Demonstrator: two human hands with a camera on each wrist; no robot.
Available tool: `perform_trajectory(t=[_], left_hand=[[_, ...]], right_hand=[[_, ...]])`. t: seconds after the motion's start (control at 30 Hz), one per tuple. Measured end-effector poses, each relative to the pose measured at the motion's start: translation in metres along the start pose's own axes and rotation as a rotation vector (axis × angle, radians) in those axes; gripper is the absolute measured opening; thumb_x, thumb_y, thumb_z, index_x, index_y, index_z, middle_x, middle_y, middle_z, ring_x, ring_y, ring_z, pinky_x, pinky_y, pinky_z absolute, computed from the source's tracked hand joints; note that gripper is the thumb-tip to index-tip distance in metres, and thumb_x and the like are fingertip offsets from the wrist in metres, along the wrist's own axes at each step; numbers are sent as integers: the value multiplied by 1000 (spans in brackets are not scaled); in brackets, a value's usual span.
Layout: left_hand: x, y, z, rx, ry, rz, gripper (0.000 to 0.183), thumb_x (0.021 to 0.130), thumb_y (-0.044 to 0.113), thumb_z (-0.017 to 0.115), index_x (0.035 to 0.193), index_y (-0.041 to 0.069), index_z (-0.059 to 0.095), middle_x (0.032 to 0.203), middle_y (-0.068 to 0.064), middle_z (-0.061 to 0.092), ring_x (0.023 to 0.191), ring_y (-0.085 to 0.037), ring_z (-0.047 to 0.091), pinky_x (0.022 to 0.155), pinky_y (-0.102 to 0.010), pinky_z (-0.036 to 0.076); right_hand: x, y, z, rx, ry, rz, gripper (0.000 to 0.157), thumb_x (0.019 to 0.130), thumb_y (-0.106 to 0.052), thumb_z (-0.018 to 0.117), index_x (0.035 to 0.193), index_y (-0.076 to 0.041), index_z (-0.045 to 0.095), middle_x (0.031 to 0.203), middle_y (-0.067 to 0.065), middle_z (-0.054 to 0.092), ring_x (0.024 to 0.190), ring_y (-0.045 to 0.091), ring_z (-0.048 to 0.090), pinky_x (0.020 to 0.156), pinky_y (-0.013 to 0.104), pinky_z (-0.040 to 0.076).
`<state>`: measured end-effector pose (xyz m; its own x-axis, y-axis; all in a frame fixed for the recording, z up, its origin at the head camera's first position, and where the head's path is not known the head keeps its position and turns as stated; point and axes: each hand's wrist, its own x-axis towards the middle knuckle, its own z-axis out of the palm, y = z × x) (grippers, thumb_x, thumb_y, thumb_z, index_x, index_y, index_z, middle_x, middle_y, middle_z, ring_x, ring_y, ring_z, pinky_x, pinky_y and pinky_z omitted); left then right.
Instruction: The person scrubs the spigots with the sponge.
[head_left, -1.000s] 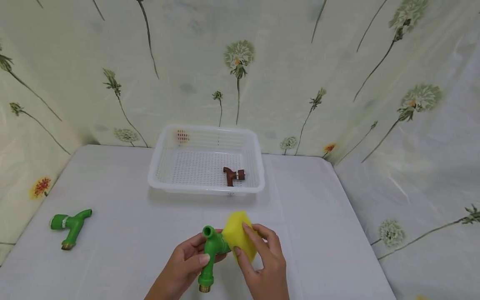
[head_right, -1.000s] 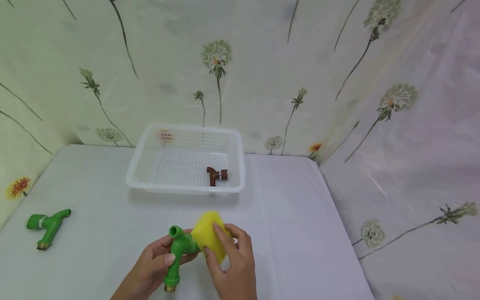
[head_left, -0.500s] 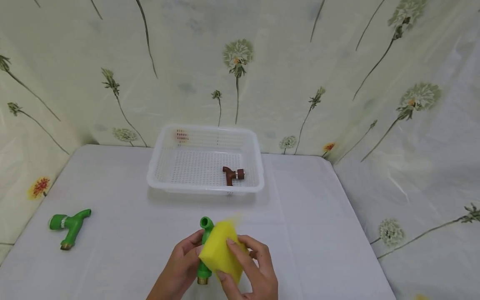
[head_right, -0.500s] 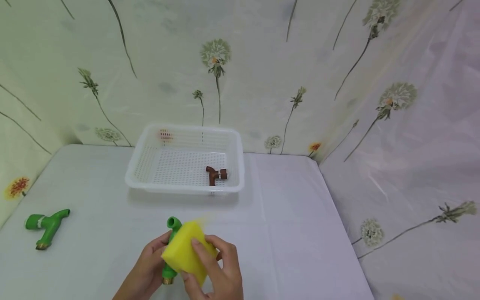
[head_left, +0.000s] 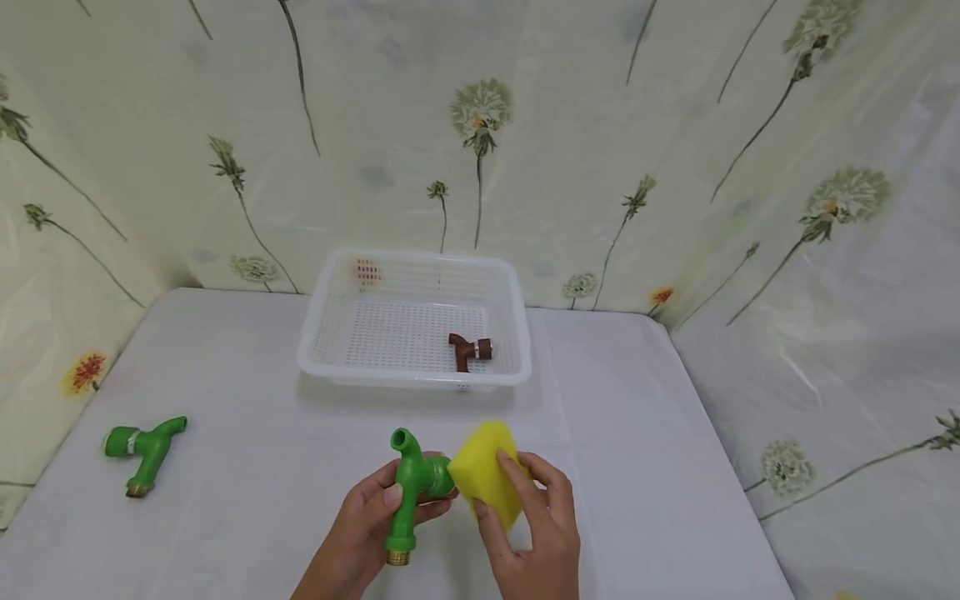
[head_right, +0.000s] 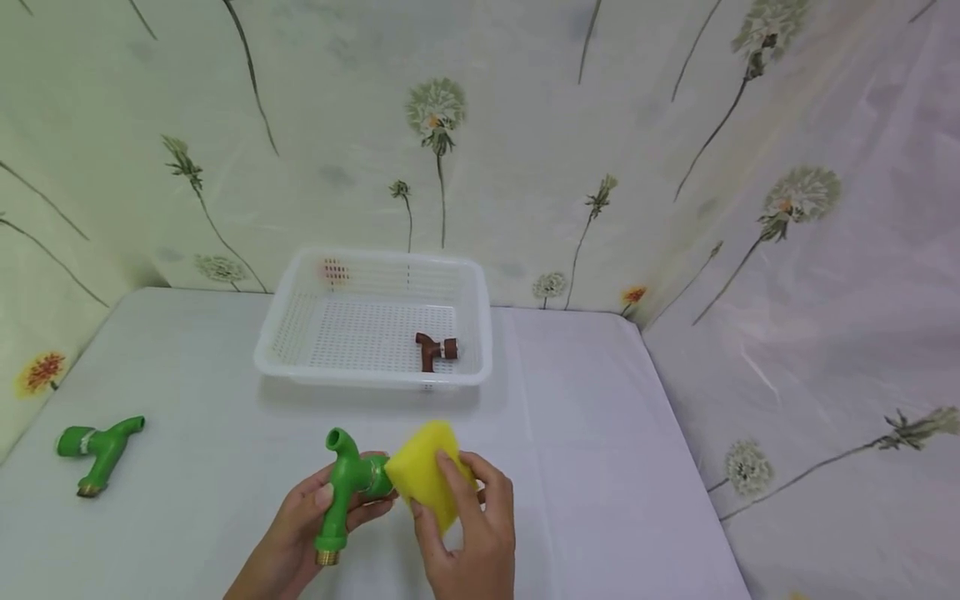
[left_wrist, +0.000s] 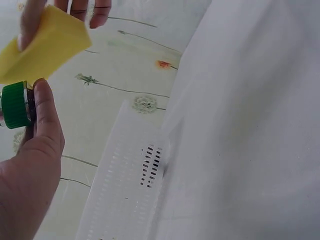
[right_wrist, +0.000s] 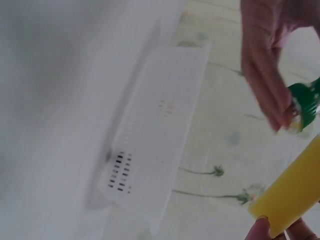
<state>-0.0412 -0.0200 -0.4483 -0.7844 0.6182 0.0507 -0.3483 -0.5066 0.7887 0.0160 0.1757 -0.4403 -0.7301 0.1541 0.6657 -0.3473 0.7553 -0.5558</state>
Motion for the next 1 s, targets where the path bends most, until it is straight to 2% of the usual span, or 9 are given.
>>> perform_trajectory(t=[0.13,0.27,0.37,0.47,0.6,0.73,0.83,0.93,1.0], left_hand=[[-1,1,-1,23,47,-49,44,103,22,36,140,0,43,135,-14,54,110,-27,60,99,-39,46],[-3,2,-2,41,61,-111,47,103,26,35,141,-1,39,125,-13,59,98,-18,61,90,-36,50],[-5,2,-1,69,58,-134,48,103,28,35,140,-3,41,114,-11,63,92,-16,61,85,-35,51],[-5,1,-1,82,38,-139,48,103,29,34,137,-3,45,110,-12,65,95,-22,64,88,-38,50],[-2,-1,-1,73,-14,-102,47,104,27,31,136,-4,47,119,-19,62,106,-33,62,96,-45,47],[1,-2,0,70,-31,-52,47,105,25,28,133,-5,49,121,-24,60,111,-36,60,97,-47,46],[2,0,0,83,-23,-17,48,104,26,27,133,-6,50,123,-26,59,113,-39,58,98,-45,46],[4,2,0,103,-5,-9,50,105,28,26,134,-6,49,127,-25,57,116,-41,56,100,-44,45],[4,4,1,112,31,-39,52,105,33,26,134,-4,49,128,-21,57,117,-37,56,101,-44,44]], right_hand=[[-4,-23,-2,95,-19,-111,51,78,-22,80,124,-8,65,122,13,55,101,20,52,75,19,39],[-2,-41,-2,135,-45,-248,39,87,-26,71,120,-5,66,116,18,55,98,22,50,72,18,34],[4,-39,1,82,-19,-313,34,92,-28,61,117,-5,68,111,20,56,94,24,49,72,16,33],[5,-24,6,12,39,-358,34,94,-29,56,114,-4,69,108,23,56,92,28,49,68,19,33],[0,-2,9,-51,61,-308,35,90,-28,59,116,-6,68,110,21,57,93,28,50,66,22,34],[-3,12,8,-94,57,-171,42,81,-25,67,121,-10,67,115,17,57,98,26,50,71,23,34],[-3,15,4,-112,70,-103,43,82,-28,69,122,-11,67,117,16,56,101,27,49,74,24,33],[-4,9,2,-97,93,-118,42,88,-35,66,120,-9,67,115,18,56,99,28,49,74,25,33],[-4,1,2,-72,98,-169,42,90,-37,63,118,-7,67,113,20,56,96,28,48,73,24,33]])
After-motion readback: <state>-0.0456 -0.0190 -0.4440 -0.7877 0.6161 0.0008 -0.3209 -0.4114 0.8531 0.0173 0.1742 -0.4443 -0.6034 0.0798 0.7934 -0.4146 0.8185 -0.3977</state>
